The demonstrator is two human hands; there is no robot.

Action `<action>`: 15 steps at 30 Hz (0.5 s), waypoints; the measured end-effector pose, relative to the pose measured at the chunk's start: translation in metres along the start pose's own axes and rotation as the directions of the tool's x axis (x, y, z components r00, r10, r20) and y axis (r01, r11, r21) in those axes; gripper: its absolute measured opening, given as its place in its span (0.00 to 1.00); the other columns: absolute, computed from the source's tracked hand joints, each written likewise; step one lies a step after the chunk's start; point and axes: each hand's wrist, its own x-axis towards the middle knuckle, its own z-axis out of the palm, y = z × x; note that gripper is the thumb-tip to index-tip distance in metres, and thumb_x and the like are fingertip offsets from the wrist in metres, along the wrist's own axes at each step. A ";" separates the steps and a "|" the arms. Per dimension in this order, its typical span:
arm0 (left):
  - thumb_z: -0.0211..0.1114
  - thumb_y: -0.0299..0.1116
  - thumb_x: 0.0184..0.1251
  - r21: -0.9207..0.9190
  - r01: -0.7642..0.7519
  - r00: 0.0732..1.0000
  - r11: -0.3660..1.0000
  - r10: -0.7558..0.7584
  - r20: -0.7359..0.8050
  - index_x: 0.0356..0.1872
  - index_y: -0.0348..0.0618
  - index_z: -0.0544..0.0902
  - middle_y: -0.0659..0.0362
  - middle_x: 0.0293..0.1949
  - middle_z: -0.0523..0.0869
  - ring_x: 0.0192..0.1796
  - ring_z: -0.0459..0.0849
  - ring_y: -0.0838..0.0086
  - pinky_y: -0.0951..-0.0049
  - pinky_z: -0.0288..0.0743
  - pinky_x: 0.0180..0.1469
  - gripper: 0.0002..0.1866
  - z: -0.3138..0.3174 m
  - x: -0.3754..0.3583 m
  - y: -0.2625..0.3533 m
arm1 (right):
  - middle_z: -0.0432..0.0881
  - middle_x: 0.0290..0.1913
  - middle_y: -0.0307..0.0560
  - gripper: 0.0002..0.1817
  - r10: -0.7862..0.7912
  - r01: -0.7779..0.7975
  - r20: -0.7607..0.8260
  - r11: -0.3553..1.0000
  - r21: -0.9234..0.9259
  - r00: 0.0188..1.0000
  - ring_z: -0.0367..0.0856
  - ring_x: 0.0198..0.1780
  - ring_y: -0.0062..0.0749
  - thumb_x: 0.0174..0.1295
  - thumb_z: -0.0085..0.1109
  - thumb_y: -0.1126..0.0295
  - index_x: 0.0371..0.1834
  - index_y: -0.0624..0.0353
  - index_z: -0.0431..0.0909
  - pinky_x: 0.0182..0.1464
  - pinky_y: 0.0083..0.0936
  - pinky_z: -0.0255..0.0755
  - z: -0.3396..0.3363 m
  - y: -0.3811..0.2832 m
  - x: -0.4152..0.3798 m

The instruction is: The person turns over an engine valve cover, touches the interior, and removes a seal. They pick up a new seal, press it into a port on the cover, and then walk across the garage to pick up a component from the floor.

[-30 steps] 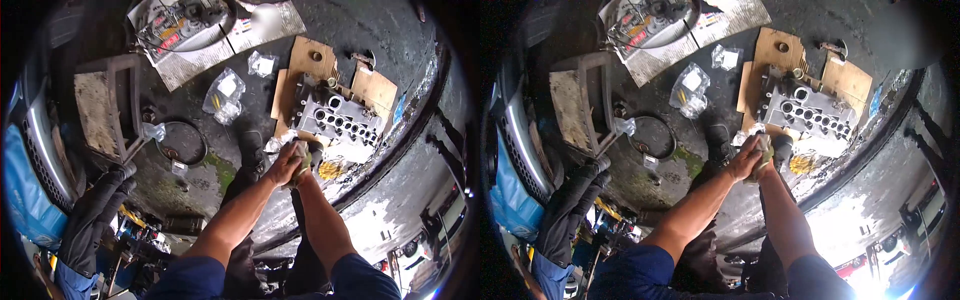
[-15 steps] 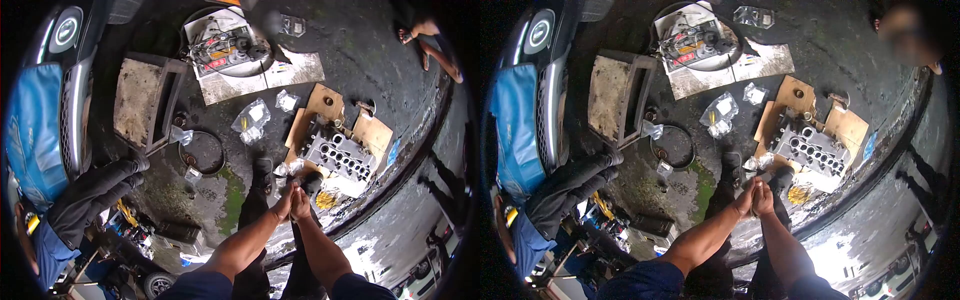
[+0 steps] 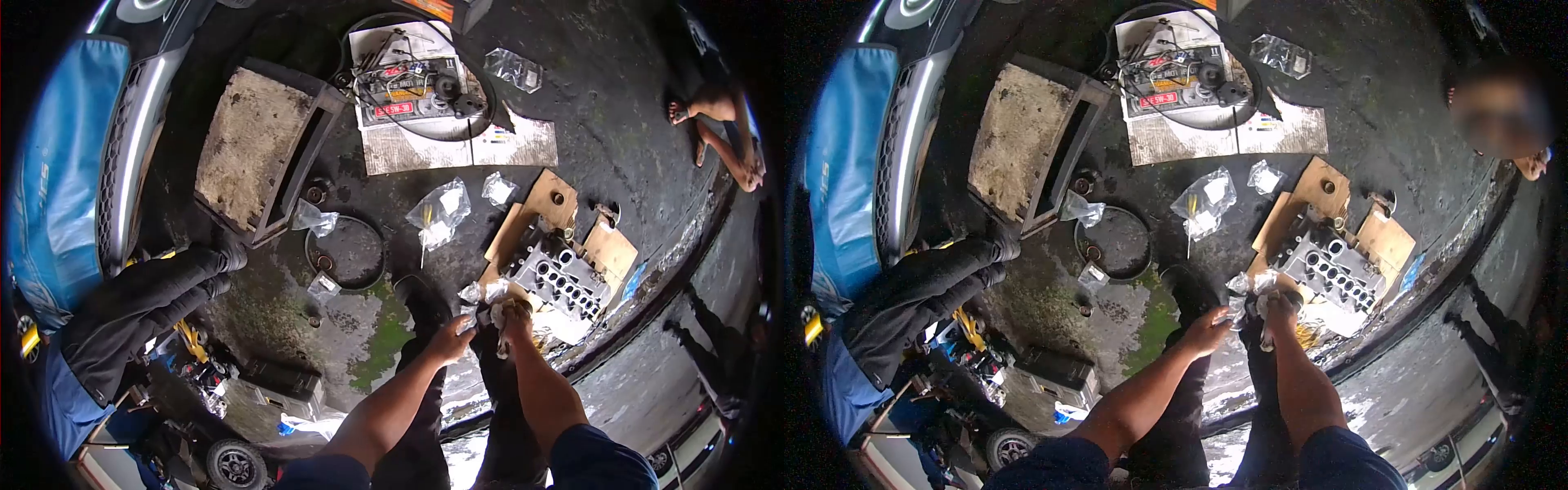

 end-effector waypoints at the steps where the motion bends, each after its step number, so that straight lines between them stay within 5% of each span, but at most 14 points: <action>1: 0.62 0.39 0.70 0.043 0.060 0.998 0.997 -0.059 -0.029 0.66 0.33 0.68 0.42 0.65 0.74 0.67 0.73 0.59 0.63 0.65 0.68 0.29 -0.017 -0.013 0.020 | 0.83 0.45 0.59 0.23 0.159 -0.152 0.102 0.986 -0.072 0.982 0.81 0.51 0.51 0.67 0.51 0.54 0.51 0.64 0.78 0.51 0.37 0.72 0.001 -0.008 0.002; 2: 0.63 0.40 0.69 0.083 0.120 0.992 0.989 -0.116 -0.059 0.66 0.32 0.68 0.42 0.64 0.74 0.67 0.73 0.58 0.63 0.65 0.67 0.30 -0.031 -0.022 0.030 | 0.82 0.49 0.59 0.20 0.077 -0.056 0.154 0.989 -0.134 0.985 0.80 0.53 0.51 0.66 0.50 0.58 0.52 0.62 0.77 0.53 0.37 0.72 0.008 -0.006 0.002; 3: 0.64 0.44 0.67 0.206 -0.020 0.993 0.978 0.043 -0.108 0.65 0.32 0.69 0.41 0.63 0.75 0.65 0.75 0.55 0.61 0.67 0.66 0.32 -0.044 -0.018 0.005 | 0.80 0.52 0.58 0.18 -0.002 0.043 0.213 0.981 -0.190 0.977 0.79 0.55 0.52 0.65 0.49 0.63 0.53 0.61 0.77 0.55 0.37 0.72 0.018 -0.006 0.002; 7: 0.66 0.44 0.63 0.280 0.071 0.955 0.957 0.016 -0.298 0.60 0.37 0.74 0.43 0.57 0.80 0.61 0.79 0.53 0.61 0.71 0.63 0.29 -0.107 -0.028 0.003 | 0.78 0.59 0.54 0.18 -0.151 0.234 0.450 0.963 -0.134 0.880 0.77 0.60 0.47 0.63 0.49 0.71 0.57 0.60 0.75 0.59 0.33 0.72 0.049 -0.039 0.008; 9: 0.66 0.44 0.64 0.251 0.039 0.934 0.967 0.054 -0.354 0.59 0.36 0.75 0.43 0.56 0.81 0.60 0.80 0.54 0.61 0.72 0.62 0.27 -0.140 -0.033 -0.004 | 0.80 0.56 0.55 0.18 -0.120 0.139 0.462 0.990 -0.006 0.879 0.79 0.58 0.47 0.65 0.52 0.67 0.56 0.61 0.75 0.58 0.33 0.72 0.059 -0.060 0.013; 11: 0.65 0.43 0.65 0.206 0.072 0.927 0.976 0.011 -0.374 0.58 0.35 0.75 0.43 0.55 0.81 0.59 0.80 0.55 0.61 0.73 0.60 0.27 -0.168 -0.047 0.000 | 0.82 0.53 0.57 0.19 0.071 -0.130 0.426 0.985 0.110 0.902 0.80 0.56 0.48 0.67 0.54 0.63 0.56 0.63 0.75 0.58 0.33 0.72 0.069 -0.113 0.012; 15: 0.65 0.42 0.66 0.224 0.182 0.909 0.957 -0.076 -0.410 0.59 0.34 0.74 0.44 0.55 0.81 0.57 0.82 0.57 0.63 0.75 0.59 0.26 -0.195 -0.084 -0.047 | 0.83 0.51 0.59 0.26 -0.068 0.073 0.424 0.997 0.004 0.903 0.82 0.54 0.49 0.65 0.59 0.54 0.56 0.64 0.75 0.55 0.34 0.74 0.071 -0.196 0.025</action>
